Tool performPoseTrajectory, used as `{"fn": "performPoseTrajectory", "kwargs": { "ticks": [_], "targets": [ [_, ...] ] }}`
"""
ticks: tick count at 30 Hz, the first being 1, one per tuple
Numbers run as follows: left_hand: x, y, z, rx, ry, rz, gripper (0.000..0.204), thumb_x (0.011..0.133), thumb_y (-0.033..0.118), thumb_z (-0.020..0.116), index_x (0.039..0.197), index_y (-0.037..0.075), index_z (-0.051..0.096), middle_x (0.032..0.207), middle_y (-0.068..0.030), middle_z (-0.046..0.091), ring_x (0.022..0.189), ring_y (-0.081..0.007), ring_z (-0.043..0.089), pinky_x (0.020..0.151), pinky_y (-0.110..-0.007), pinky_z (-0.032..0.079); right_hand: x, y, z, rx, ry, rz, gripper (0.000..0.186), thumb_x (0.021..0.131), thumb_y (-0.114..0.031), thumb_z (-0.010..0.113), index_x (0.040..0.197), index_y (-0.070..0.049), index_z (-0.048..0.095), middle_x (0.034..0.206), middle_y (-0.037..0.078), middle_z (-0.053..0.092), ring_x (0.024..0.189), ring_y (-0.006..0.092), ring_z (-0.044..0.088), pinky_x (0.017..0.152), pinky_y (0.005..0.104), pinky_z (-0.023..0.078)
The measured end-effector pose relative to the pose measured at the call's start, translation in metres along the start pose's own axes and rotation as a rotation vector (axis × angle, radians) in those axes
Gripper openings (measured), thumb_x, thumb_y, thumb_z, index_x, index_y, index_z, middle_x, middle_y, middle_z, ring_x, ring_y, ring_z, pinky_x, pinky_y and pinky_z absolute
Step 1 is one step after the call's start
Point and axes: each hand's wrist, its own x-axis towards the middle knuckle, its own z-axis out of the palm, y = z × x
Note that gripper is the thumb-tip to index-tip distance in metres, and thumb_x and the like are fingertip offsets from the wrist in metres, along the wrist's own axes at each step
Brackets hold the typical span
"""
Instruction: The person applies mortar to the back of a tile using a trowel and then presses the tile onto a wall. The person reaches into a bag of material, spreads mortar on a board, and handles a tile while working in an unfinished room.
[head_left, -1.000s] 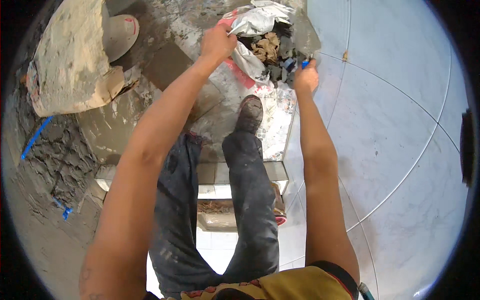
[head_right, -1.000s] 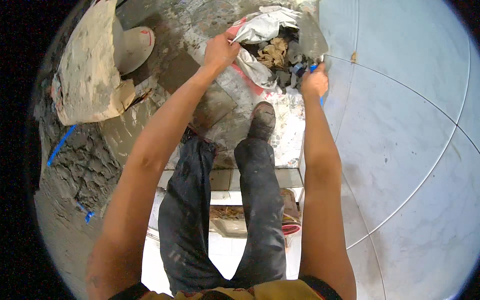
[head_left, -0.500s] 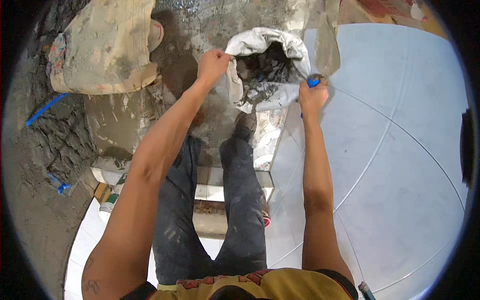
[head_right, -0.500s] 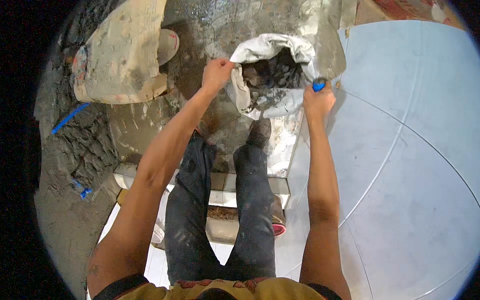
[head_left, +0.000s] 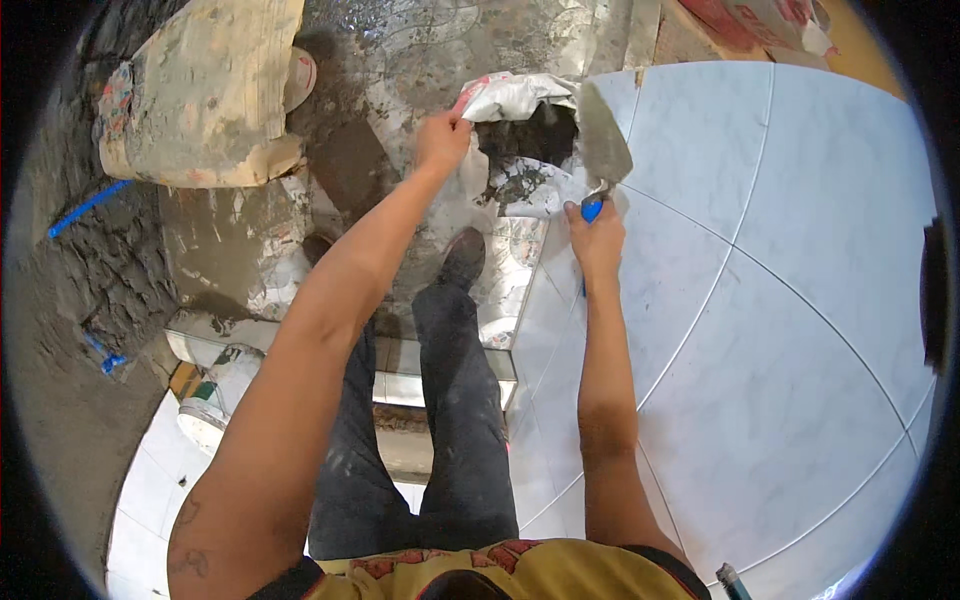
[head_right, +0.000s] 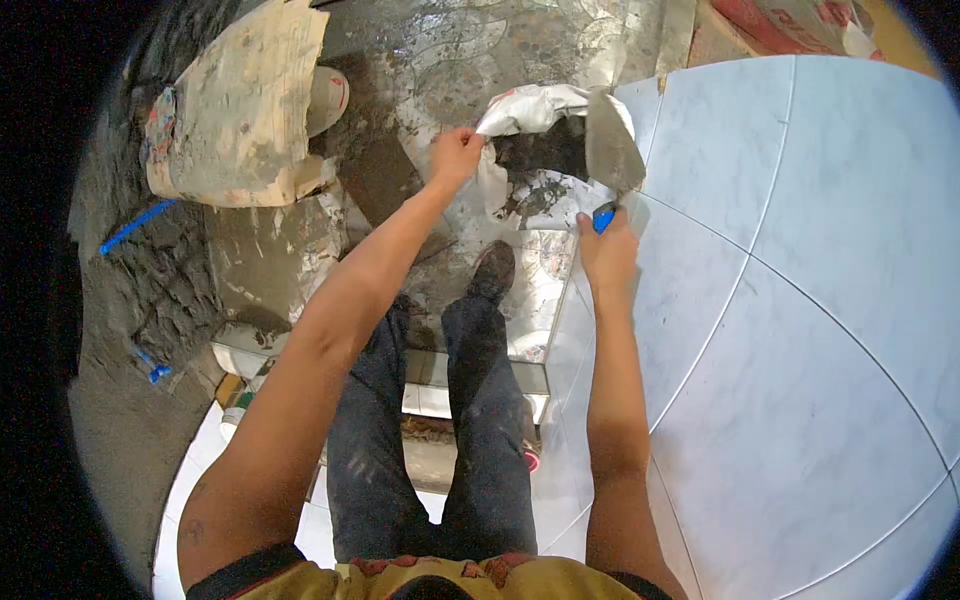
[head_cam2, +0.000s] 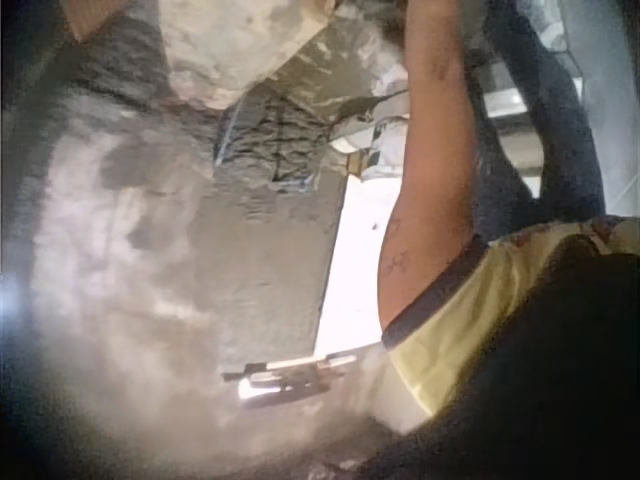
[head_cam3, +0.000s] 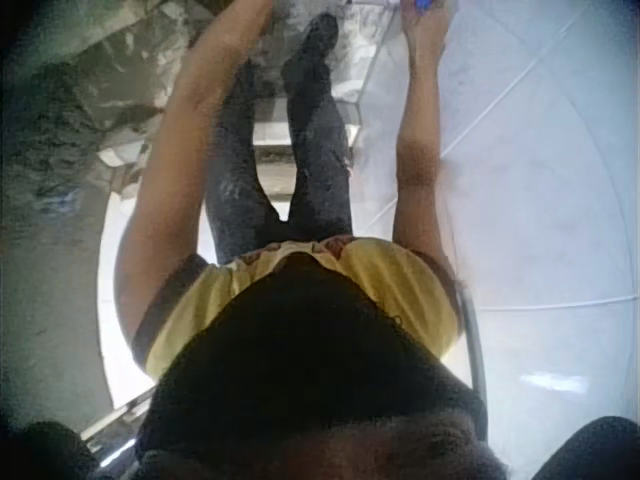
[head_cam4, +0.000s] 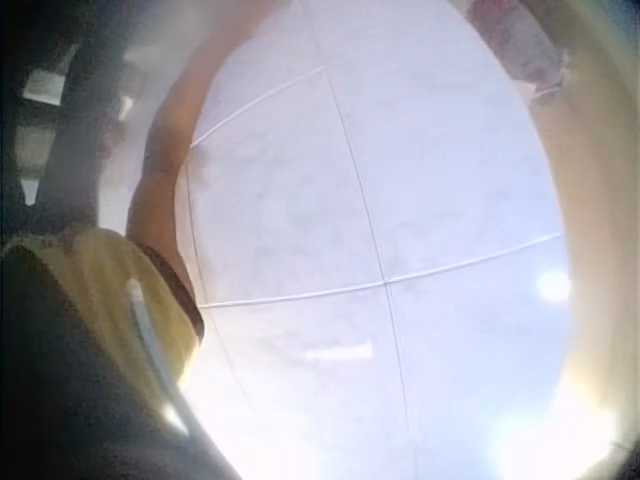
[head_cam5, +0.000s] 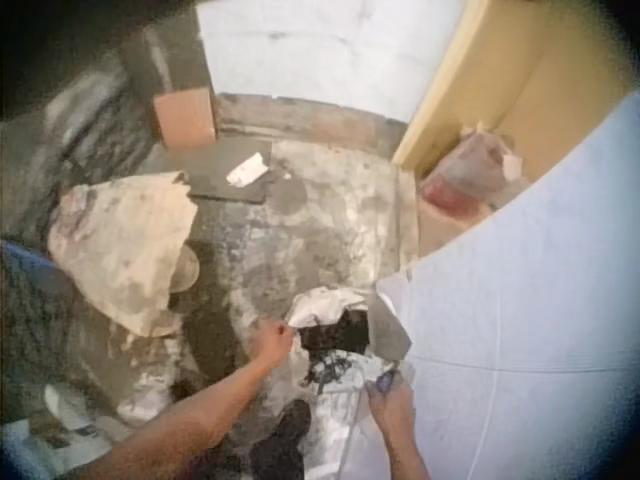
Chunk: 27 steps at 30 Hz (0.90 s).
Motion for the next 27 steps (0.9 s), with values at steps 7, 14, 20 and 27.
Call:
{"fn": "performPoseTrajectory", "kwargs": {
  "ticks": [7,14,20,27],
  "targets": [
    [-0.014,-0.013,0.009,-0.162,0.041,-0.076,0.033,0.081,0.035,0.068,0.095,0.006,0.072,0.086,-0.0146,0.071,0.080,-0.0282,0.068,0.072,-0.039,0.051,0.020,-0.040,0.019,0.257,-0.680,0.267,0.039,0.082,-0.027,0.066,0.102,0.005,0.058,0.082,0.019,0.065,0.067,0.0295,0.064,0.064,0.0427,0.051],
    [-0.084,-0.108,-0.009,-0.150,-0.191,-0.299,0.038,0.082,0.042,0.070,0.096,0.007,0.074,0.085,-0.0202,0.069,0.086,-0.0331,0.067,0.078,-0.040,0.050,0.138,-0.035,0.080,0.164,-0.552,0.078,0.035,0.083,-0.030,0.059,0.074,0.005,0.061,0.068,0.017,0.064,0.062,0.0282,0.066,0.059,0.0430,0.052],
    [-0.155,-0.259,-0.086,0.151,-0.196,-0.515,0.037,0.083,0.032,0.067,0.107,0.004,0.070,0.097,-0.0190,0.069,0.089,-0.0347,0.065,0.081,-0.044,0.050,-0.032,0.015,0.062,-0.085,-0.681,0.135,0.021,0.085,-0.022,0.059,0.084,-0.002,0.058,0.060,0.009,0.058,0.046,0.0198,0.057,0.045,0.0361,0.046],
    [-0.091,-0.349,-0.077,-0.175,-0.060,-0.831,0.082,0.084,0.028,0.068,0.147,-0.002,0.024,0.143,-0.0248,0.041,0.128,-0.0378,0.045,0.105,-0.044,0.042,-0.194,-0.065,0.080,0.472,-0.596,0.555,0.027,0.085,-0.011,0.061,0.108,-0.005,0.048,0.063,0.004,0.053,0.044,0.0137,0.050,0.040,0.0280,0.043]
  ]
}}
